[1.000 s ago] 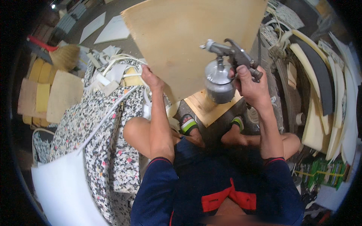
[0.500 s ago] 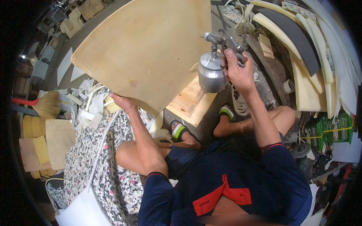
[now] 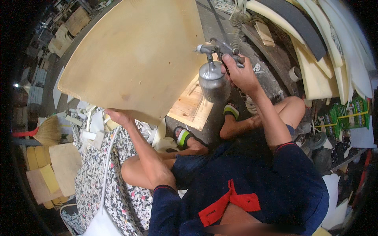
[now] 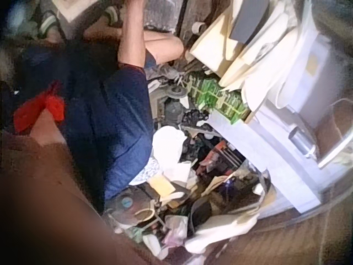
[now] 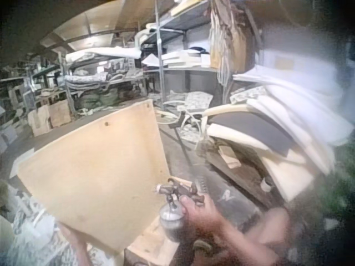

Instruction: The person sits on the floor and uses a hammer to attach a thin wooden strip to a larger board. They then spray the board with a spray gun, place a white sheet on top, and write on the sheet with a marker.

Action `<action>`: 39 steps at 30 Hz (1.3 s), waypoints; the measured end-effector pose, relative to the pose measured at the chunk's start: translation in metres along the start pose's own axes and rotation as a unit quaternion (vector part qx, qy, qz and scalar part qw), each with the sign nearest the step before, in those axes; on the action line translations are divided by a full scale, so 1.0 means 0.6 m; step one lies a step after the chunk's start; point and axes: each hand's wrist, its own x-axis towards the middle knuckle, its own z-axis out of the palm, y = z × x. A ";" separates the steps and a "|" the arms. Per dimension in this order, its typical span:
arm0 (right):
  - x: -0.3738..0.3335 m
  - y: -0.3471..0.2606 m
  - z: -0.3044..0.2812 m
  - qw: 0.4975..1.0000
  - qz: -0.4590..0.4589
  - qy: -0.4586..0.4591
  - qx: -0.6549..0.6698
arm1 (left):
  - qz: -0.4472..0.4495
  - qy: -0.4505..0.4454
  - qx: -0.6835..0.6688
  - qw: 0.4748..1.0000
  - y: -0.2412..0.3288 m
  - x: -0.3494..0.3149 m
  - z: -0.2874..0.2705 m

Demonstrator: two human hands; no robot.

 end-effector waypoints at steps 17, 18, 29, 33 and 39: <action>0.039 0.004 -0.017 0.985 0.119 0.093 0.084 | -0.034 0.106 0.005 0.994 -0.014 0.038 -0.044; 0.040 0.004 -0.016 0.982 0.119 0.099 0.107 | -0.041 0.128 0.004 0.991 -0.017 0.040 -0.053; 0.060 0.072 0.018 0.966 0.214 0.087 0.114 | -0.011 0.095 -0.046 0.994 -0.036 0.045 -0.174; 0.056 0.110 0.014 0.966 0.222 0.091 0.100 | -0.012 0.074 -0.055 0.996 -0.037 0.046 -0.167; 0.053 0.167 -0.005 0.967 0.231 0.088 0.058 | -0.014 0.090 -0.022 0.996 -0.039 0.049 -0.159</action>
